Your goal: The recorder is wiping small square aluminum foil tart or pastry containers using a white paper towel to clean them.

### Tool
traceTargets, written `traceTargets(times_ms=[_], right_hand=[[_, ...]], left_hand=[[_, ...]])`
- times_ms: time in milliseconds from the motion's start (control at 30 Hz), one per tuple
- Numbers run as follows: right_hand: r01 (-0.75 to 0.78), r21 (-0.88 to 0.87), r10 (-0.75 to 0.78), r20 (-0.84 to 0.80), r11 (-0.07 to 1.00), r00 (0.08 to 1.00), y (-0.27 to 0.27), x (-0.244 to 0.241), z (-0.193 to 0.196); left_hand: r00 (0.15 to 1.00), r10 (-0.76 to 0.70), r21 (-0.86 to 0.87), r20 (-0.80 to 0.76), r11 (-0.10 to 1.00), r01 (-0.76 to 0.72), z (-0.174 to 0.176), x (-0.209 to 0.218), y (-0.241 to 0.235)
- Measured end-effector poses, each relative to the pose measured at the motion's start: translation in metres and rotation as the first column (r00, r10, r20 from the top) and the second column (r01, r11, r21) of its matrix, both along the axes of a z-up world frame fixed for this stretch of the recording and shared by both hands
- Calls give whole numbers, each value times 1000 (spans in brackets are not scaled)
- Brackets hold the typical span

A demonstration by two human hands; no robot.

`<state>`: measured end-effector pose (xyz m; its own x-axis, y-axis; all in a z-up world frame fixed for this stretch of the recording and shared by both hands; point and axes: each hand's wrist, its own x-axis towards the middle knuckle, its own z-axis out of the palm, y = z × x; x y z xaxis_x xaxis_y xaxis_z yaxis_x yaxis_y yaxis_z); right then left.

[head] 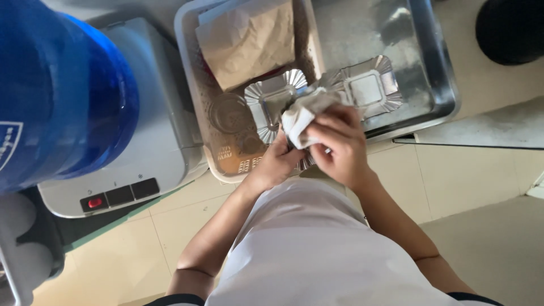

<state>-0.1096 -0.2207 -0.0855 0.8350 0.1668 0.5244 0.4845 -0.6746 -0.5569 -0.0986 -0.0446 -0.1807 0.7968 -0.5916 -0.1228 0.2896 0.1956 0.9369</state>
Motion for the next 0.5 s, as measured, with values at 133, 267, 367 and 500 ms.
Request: traceTargets(times_ms=[133,267,367,500], right_hand=[[54,22,-54,13,998,998,-20,-5,-7],[225,14,-224,-38,974,974,-30,-4,-3],[130,17,-129,-38,991,991,-29,-7,-2],[158,9,-158,-38,987,987,-43,-11,-13]], left_hand=[[1000,0,-11,25,1000,1,-9,-5,-15],[999,-46,-18,-19,999,46,14,-3,-26],[998,-44,-22,-39,999,43,17,4,-34],[997,-27,-5,-66,1000,26,16,1,-35]])
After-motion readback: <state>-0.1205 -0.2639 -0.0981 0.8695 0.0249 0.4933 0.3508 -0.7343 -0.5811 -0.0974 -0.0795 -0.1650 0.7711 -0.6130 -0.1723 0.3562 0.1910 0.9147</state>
